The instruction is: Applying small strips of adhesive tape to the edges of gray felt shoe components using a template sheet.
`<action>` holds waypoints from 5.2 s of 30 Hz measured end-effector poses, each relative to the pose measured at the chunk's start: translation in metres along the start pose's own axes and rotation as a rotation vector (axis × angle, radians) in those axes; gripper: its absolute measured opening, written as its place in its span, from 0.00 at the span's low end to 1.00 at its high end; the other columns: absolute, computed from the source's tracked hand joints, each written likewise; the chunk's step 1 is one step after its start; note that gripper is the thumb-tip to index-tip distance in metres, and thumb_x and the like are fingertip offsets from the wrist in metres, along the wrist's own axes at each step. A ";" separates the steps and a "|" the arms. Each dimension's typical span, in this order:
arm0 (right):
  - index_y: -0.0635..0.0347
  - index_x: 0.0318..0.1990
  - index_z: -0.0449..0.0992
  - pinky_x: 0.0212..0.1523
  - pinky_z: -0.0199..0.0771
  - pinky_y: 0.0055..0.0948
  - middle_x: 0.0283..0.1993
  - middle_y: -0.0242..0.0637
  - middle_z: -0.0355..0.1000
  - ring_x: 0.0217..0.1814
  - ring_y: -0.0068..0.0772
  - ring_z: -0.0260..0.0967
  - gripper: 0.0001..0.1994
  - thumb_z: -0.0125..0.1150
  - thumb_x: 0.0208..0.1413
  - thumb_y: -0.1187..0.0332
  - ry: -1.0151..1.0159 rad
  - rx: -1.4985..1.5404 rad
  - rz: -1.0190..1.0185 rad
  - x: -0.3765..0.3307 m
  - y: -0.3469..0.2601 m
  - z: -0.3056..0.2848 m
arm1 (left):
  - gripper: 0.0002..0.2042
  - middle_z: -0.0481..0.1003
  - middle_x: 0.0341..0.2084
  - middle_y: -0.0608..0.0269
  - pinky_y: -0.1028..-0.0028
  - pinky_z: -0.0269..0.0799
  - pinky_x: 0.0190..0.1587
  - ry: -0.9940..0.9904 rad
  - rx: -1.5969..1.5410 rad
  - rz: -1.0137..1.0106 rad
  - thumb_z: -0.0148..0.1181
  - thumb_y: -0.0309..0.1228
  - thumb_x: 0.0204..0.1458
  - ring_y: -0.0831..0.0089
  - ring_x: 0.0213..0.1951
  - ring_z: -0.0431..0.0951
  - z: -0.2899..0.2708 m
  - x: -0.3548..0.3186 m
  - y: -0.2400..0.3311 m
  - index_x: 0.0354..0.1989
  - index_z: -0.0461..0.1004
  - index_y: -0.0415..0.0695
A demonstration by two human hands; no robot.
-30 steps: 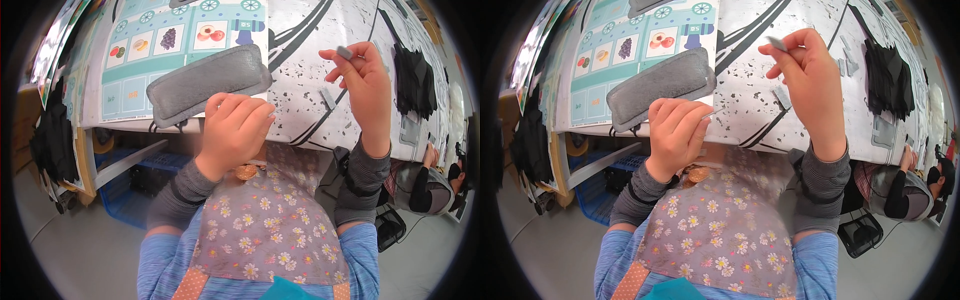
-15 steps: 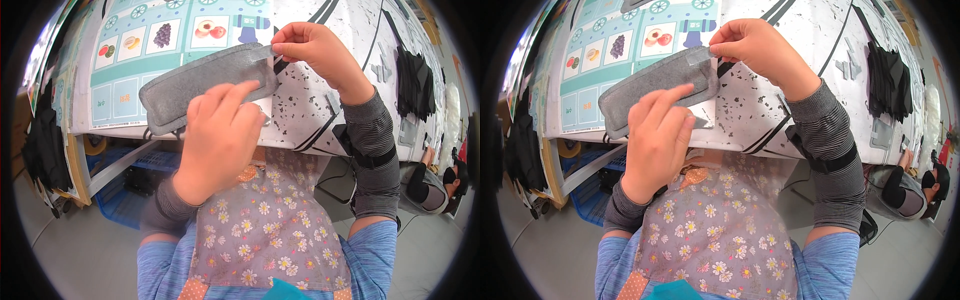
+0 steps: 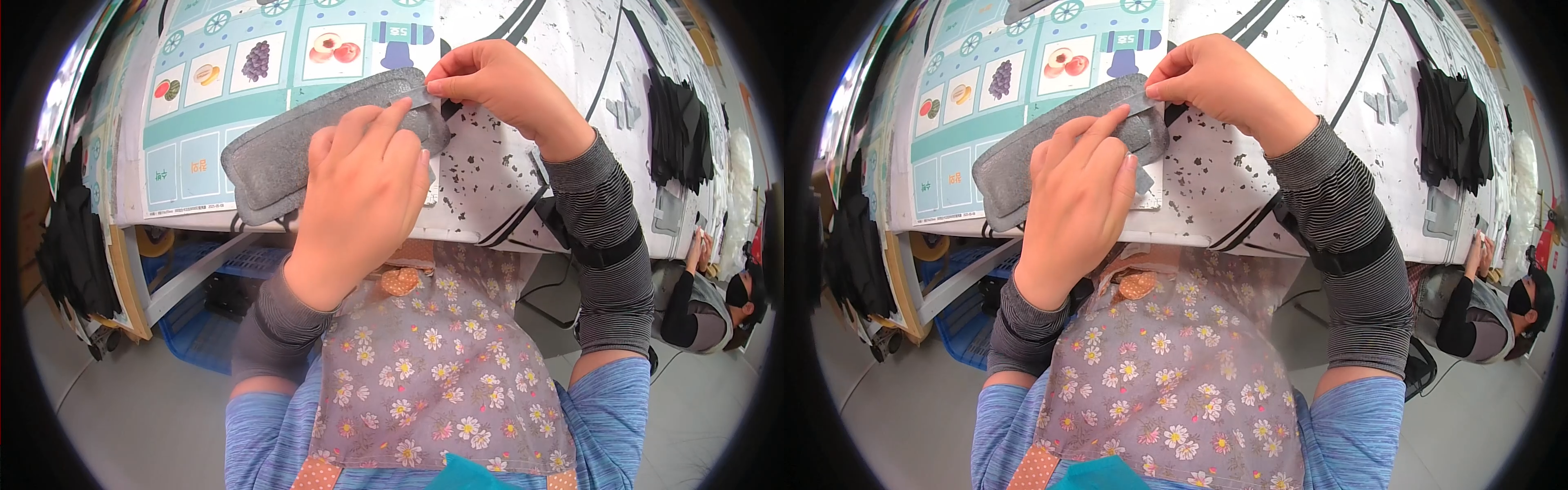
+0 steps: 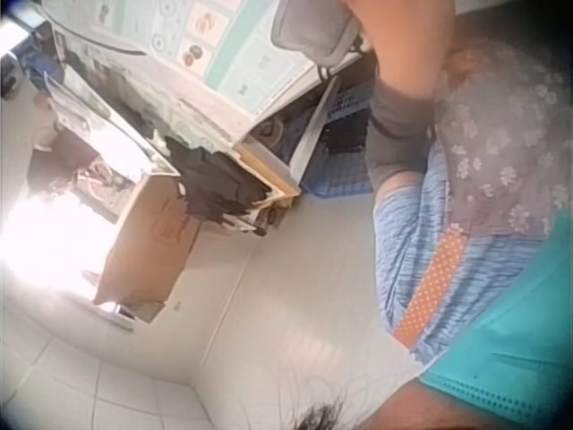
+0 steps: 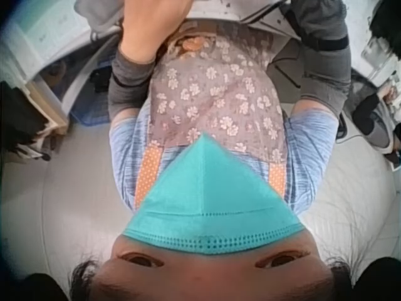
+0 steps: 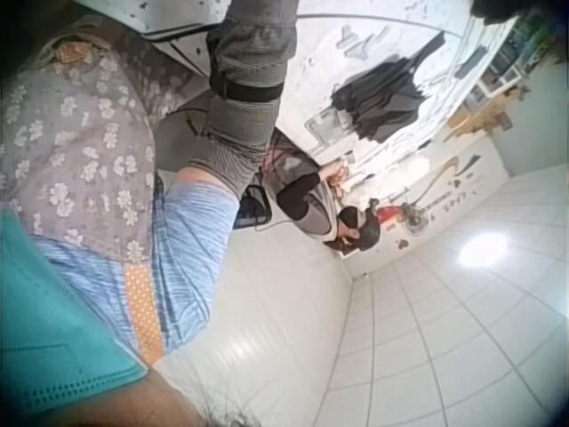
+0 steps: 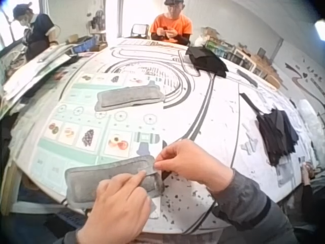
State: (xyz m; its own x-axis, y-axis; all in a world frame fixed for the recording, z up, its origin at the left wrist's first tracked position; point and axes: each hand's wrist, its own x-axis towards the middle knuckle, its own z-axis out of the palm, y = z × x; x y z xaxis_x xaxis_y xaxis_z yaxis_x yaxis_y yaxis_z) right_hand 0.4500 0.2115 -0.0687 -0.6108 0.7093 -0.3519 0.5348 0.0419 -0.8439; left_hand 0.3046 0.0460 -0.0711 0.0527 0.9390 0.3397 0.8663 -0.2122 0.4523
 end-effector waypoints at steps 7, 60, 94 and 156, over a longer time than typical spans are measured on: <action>0.65 0.33 0.82 0.30 0.70 0.22 0.29 0.32 0.77 0.29 0.20 0.70 0.07 0.68 0.50 0.69 0.030 -0.058 -0.070 -0.001 0.003 0.003 | 0.06 0.76 0.53 0.53 0.58 0.62 0.51 -0.001 -0.010 -0.003 0.54 0.28 0.57 0.55 0.51 0.72 0.008 0.002 -0.002 0.31 0.70 0.40; 0.68 0.33 0.80 0.36 0.74 0.32 0.28 0.47 0.77 0.30 0.39 0.76 0.09 0.63 0.52 0.69 -0.209 -0.520 -0.436 0.032 -0.107 0.157 | 0.13 0.82 0.42 0.53 0.65 0.69 0.50 0.575 -0.078 -0.103 0.38 0.34 0.68 0.62 0.44 0.73 -0.024 -0.129 -0.123 0.37 0.68 0.39; 0.64 0.44 0.71 0.38 0.71 0.37 0.34 0.45 0.74 0.35 0.44 0.69 0.13 0.63 0.53 0.71 0.154 -0.731 -0.542 -0.012 -0.104 0.108 | 0.16 0.74 0.37 0.68 0.66 0.59 0.49 0.274 0.184 -0.226 0.55 0.41 0.58 0.67 0.40 0.69 -0.038 -0.106 -0.095 0.50 0.80 0.53; 0.66 0.59 0.67 0.50 0.72 0.26 0.48 0.38 0.72 0.45 0.26 0.70 0.28 0.66 0.51 0.64 -0.029 0.258 0.081 -0.010 -0.015 0.011 | 0.18 0.66 0.31 0.65 0.66 0.62 0.41 0.082 0.221 -0.209 0.62 0.44 0.56 0.67 0.35 0.67 -0.055 -0.087 -0.081 0.51 0.79 0.51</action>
State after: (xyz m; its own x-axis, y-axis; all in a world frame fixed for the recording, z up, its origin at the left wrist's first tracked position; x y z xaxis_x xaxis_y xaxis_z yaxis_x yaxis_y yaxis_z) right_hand 0.4421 0.1959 -0.0573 -0.5902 0.6826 -0.4310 0.4186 -0.1978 -0.8864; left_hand 0.2020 -0.0331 -0.0916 -0.1703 0.9292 0.3280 0.9415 0.0552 0.3325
